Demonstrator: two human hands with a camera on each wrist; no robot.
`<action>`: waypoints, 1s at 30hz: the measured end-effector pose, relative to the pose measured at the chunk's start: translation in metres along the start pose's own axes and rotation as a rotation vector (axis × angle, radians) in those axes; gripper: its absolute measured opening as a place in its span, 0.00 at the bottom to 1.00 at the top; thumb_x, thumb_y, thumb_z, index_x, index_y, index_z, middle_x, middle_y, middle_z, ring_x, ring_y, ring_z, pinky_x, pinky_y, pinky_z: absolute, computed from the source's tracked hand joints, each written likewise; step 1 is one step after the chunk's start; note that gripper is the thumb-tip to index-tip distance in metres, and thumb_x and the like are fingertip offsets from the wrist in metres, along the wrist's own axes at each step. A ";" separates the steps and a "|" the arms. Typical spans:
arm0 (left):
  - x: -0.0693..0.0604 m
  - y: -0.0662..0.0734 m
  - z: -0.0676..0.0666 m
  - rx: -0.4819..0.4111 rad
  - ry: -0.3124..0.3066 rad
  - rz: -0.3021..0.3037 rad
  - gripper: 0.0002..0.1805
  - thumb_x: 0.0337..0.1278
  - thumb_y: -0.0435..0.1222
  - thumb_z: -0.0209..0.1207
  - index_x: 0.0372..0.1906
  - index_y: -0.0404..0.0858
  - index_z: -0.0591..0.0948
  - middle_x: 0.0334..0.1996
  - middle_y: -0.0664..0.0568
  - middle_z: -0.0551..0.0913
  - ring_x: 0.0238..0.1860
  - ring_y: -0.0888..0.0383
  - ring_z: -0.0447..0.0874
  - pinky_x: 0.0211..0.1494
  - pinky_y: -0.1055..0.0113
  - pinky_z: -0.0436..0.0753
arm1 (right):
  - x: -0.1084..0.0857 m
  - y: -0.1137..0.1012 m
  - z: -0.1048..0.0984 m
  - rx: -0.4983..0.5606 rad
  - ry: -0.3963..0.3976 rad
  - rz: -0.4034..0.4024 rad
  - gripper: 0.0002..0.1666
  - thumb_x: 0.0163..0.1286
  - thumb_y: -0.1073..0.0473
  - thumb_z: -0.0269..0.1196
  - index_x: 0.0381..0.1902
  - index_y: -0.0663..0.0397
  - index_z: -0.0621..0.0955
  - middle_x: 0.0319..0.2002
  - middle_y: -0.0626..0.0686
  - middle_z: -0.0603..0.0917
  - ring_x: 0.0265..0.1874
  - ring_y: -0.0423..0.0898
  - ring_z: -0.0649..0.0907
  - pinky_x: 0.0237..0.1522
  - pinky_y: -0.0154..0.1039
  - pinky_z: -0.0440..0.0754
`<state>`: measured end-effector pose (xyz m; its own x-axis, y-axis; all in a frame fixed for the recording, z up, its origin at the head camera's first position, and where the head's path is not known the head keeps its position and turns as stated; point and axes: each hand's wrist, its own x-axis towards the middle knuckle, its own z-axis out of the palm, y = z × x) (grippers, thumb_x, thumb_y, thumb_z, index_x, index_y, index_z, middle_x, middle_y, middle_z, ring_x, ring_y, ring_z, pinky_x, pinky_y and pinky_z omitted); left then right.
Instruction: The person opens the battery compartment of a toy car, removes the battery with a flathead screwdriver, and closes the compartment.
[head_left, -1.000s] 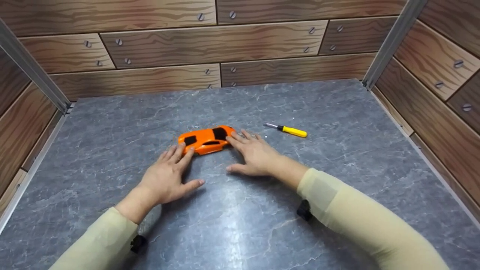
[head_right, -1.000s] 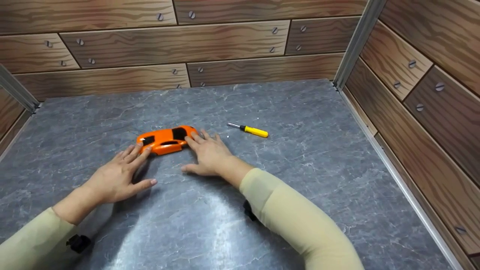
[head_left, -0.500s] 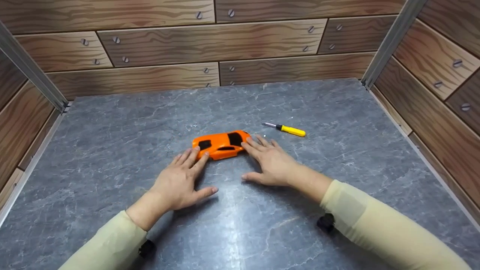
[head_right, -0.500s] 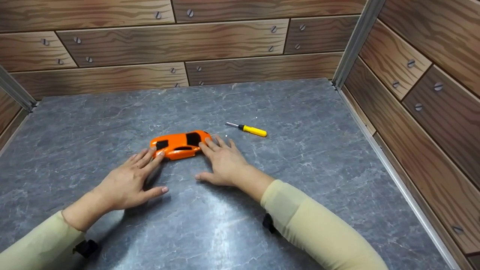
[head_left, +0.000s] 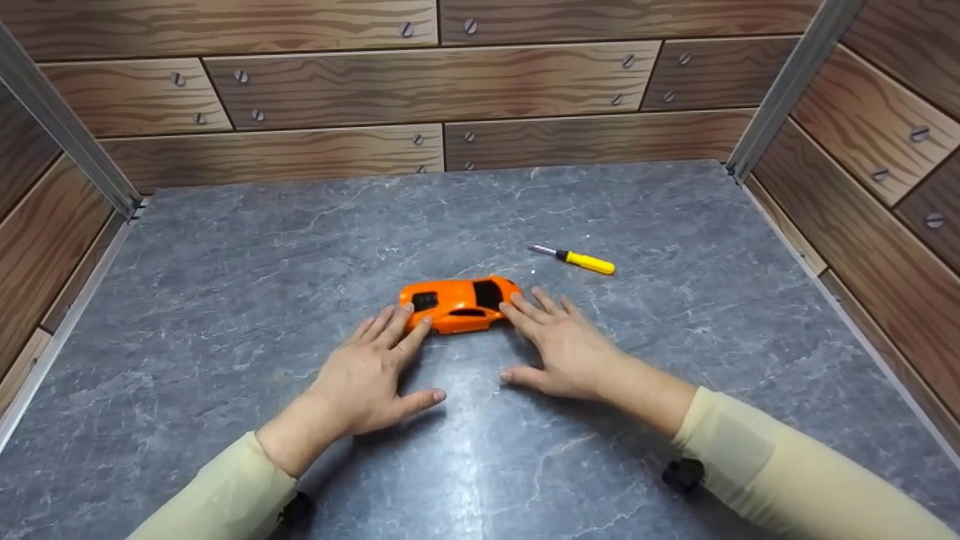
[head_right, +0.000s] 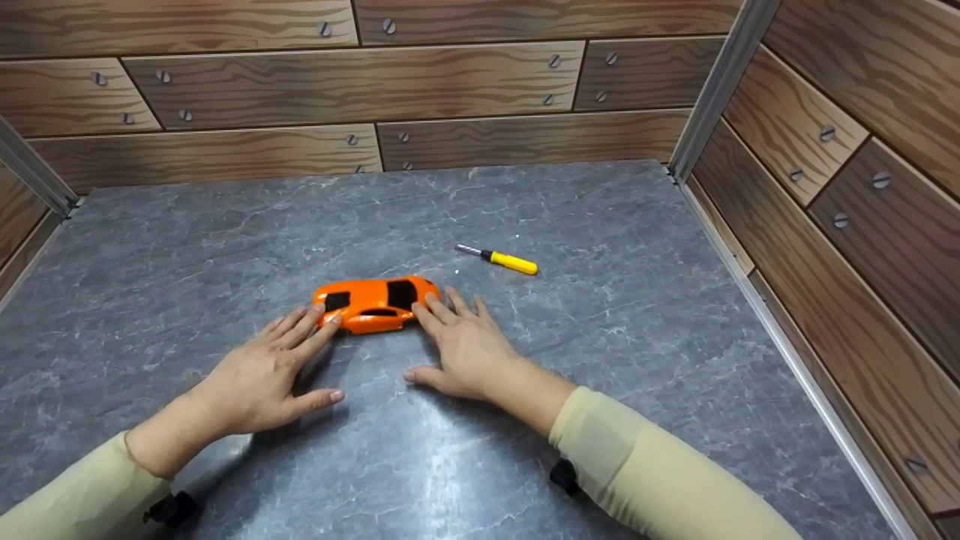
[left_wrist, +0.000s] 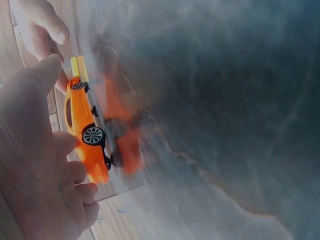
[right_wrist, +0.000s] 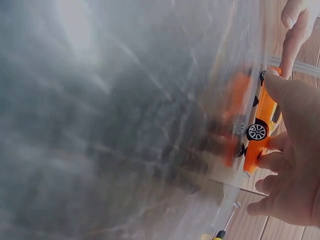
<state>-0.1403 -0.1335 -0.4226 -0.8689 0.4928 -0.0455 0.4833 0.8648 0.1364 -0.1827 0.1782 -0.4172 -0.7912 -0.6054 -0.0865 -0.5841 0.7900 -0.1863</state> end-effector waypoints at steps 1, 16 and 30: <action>-0.001 0.001 0.000 0.003 -0.001 0.002 0.56 0.67 0.75 0.48 0.87 0.44 0.53 0.85 0.38 0.50 0.84 0.37 0.48 0.84 0.44 0.52 | -0.002 -0.001 0.001 -0.004 -0.001 0.002 0.60 0.72 0.21 0.56 0.87 0.48 0.54 0.85 0.54 0.53 0.83 0.62 0.50 0.80 0.69 0.50; -0.016 0.013 0.005 0.016 0.002 0.042 0.57 0.66 0.76 0.46 0.87 0.44 0.52 0.85 0.38 0.49 0.83 0.38 0.49 0.84 0.44 0.52 | -0.029 -0.009 0.003 -0.007 0.001 0.008 0.60 0.72 0.20 0.57 0.87 0.48 0.55 0.84 0.55 0.53 0.83 0.62 0.51 0.79 0.69 0.51; -0.021 0.015 0.007 -0.021 0.035 0.028 0.55 0.68 0.75 0.46 0.87 0.46 0.53 0.85 0.41 0.50 0.84 0.40 0.49 0.85 0.45 0.52 | -0.029 -0.004 -0.001 0.067 0.029 0.025 0.54 0.74 0.26 0.61 0.86 0.44 0.58 0.85 0.52 0.55 0.83 0.60 0.53 0.79 0.69 0.53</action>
<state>-0.1144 -0.1299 -0.4268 -0.8586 0.5126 -0.0068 0.5052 0.8484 0.1582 -0.1579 0.1929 -0.4126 -0.8110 -0.5816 -0.0633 -0.5515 0.7961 -0.2491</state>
